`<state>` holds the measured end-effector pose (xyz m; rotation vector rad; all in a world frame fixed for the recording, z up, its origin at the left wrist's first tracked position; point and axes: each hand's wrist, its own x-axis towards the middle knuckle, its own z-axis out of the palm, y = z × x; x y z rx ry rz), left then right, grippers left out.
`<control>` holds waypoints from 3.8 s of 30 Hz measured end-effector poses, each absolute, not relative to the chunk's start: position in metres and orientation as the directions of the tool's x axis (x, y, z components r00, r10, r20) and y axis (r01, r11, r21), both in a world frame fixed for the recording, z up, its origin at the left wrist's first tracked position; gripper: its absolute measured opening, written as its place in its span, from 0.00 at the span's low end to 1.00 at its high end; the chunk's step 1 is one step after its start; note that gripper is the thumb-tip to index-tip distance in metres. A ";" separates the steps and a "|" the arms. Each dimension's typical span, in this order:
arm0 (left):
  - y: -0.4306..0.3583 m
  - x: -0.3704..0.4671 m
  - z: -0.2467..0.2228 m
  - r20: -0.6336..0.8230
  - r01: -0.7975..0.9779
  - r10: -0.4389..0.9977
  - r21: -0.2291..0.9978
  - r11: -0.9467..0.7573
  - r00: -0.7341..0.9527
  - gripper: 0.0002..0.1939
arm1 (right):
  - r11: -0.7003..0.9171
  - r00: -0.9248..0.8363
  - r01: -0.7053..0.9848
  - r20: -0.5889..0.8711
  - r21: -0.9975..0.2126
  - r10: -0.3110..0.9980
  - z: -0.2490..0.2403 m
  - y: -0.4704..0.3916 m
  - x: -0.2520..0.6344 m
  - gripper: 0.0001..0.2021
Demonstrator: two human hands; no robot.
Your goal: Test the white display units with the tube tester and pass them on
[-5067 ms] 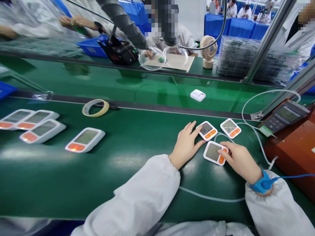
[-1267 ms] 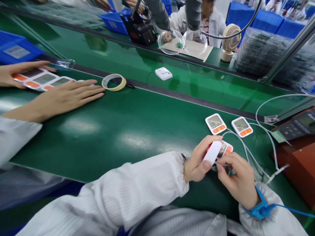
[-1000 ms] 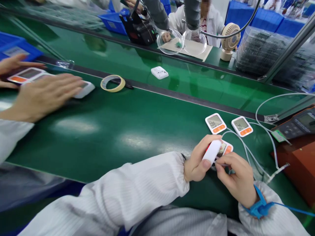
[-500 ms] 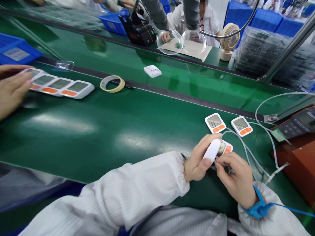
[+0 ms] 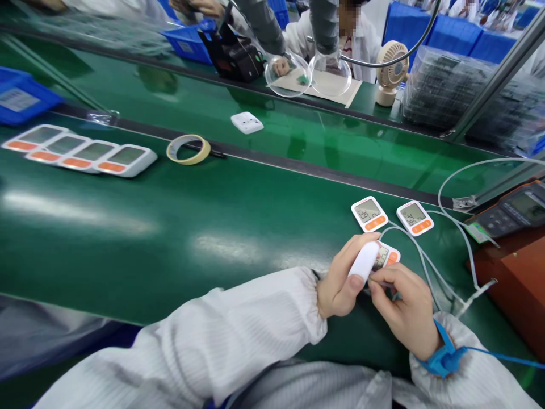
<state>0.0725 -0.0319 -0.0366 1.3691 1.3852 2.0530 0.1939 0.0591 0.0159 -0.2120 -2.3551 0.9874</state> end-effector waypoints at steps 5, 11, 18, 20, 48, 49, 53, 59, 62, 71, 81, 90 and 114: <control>-0.033 0.073 -0.033 0.534 0.286 0.686 0.845 -0.452 -0.494 0.35 | 0.716 -0.820 -0.074 0.452 -0.694 0.353 0.017 0.058 0.194 0.06; -0.031 0.072 -0.030 0.603 0.379 0.650 0.797 -0.470 -0.463 0.31 | 0.713 -0.809 -0.082 0.464 -0.696 0.360 0.018 0.057 0.194 0.07; -0.030 0.068 -0.025 0.671 0.497 0.642 0.727 -0.473 -0.371 0.30 | 0.717 -0.815 -0.040 0.438 -0.696 0.379 0.016 0.056 0.195 0.08; -0.032 0.065 -0.022 0.663 0.474 0.660 0.735 -0.485 -0.354 0.32 | 0.729 -0.814 -0.053 0.452 -0.682 0.364 0.017 0.057 0.196 0.07; -0.027 0.052 -0.017 0.296 -0.261 0.930 0.901 -0.348 -0.217 0.37 | 0.474 -0.816 0.144 0.167 -0.869 0.553 0.010 0.079 0.197 0.27; -0.028 0.052 -0.017 0.285 -0.278 0.939 0.902 -0.330 -0.190 0.39 | 0.475 -0.820 0.137 0.169 -0.869 0.547 0.010 0.079 0.197 0.27; -0.030 0.051 -0.012 0.189 -0.324 0.968 0.917 -0.235 -0.168 0.40 | 0.482 -0.818 0.135 0.177 -0.866 0.548 0.010 0.078 0.199 0.25; -0.031 0.052 -0.009 0.120 -0.362 0.976 0.915 -0.181 -0.184 0.40 | 0.463 -0.804 0.159 0.158 -0.872 0.574 0.012 0.077 0.198 0.24; -0.030 0.053 -0.009 0.121 -0.362 0.975 0.914 -0.183 -0.186 0.40 | 0.465 -0.806 0.157 0.159 -0.871 0.571 0.011 0.079 0.198 0.24; -0.030 0.058 -0.004 0.200 -0.405 0.957 0.873 -0.272 -0.212 0.33 | 0.495 -0.820 0.156 0.167 -0.855 0.547 0.011 0.081 0.199 0.24; -0.030 0.058 -0.005 0.190 -0.384 0.954 0.883 -0.269 -0.231 0.35 | 0.522 -0.816 0.171 0.177 -0.836 0.551 0.015 0.080 0.198 0.23; -0.030 0.057 -0.004 0.158 -0.388 0.962 0.891 -0.236 -0.223 0.36 | 0.525 -0.813 0.178 0.176 -0.832 0.555 0.012 0.081 0.200 0.23; -0.030 0.056 -0.003 0.135 -0.364 0.965 0.907 -0.212 -0.224 0.37 | 0.560 -0.810 0.199 0.186 -0.804 0.555 0.017 0.079 0.200 0.24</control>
